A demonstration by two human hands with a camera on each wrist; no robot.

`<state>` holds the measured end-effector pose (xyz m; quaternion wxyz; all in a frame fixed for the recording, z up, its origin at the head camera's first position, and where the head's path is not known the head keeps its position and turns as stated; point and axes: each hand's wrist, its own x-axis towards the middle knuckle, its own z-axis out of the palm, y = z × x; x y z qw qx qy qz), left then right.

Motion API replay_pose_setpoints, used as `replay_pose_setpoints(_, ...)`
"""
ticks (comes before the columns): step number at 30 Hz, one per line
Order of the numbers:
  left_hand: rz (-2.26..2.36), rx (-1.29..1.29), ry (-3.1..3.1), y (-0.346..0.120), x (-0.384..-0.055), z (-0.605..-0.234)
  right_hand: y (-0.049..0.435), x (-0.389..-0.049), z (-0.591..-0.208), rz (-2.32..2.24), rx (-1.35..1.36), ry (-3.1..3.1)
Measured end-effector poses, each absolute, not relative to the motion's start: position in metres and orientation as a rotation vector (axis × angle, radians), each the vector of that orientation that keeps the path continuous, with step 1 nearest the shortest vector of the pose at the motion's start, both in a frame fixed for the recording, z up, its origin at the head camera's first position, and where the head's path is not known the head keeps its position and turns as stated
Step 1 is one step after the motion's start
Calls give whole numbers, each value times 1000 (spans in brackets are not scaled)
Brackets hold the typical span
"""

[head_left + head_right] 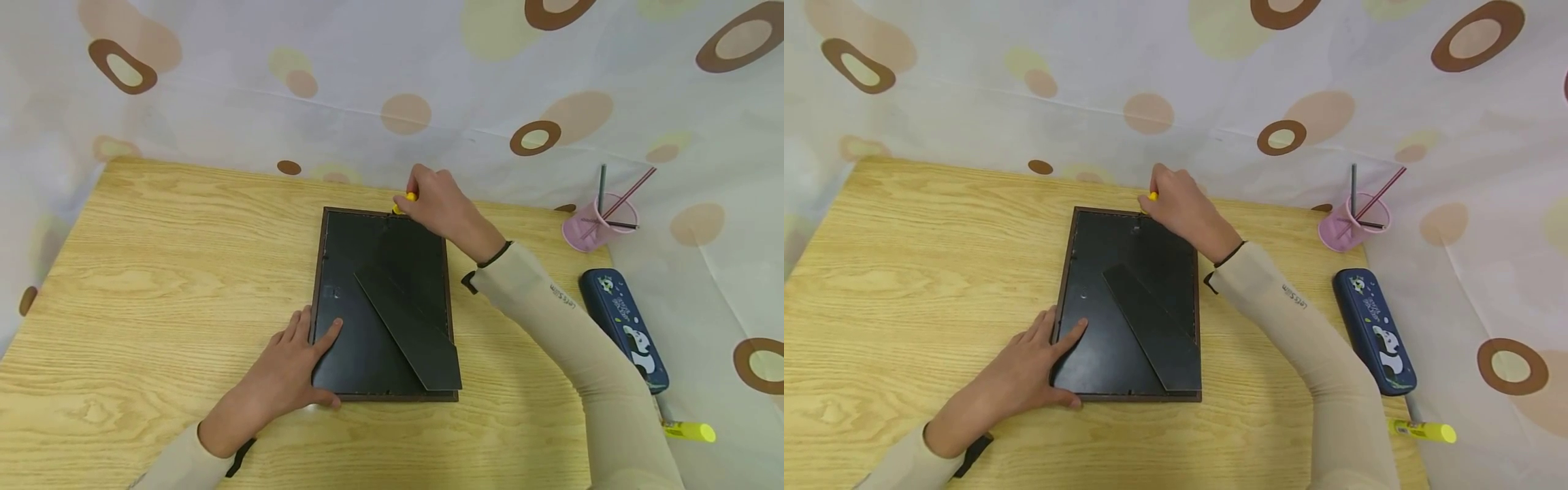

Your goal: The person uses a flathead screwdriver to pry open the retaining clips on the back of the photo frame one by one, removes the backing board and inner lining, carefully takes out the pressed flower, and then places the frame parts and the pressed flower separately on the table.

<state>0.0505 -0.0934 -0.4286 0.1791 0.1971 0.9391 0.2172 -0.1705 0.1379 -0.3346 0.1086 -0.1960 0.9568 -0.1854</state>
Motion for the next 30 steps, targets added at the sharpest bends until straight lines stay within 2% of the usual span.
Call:
replay_pose_setpoints(17, 617, 579, 2628, -87, 46, -428, 163, -162, -343, -649, -452, 2913)
replay_pose_setpoints(25, 602, 585, 2635, -88, 44, -427, 172, -163, -346, -824, -153, 2827)
replay_pose_setpoints(30, 610, 587, 2631, -87, 44, -427, 179, -163, -347, -871, -123, 2838)
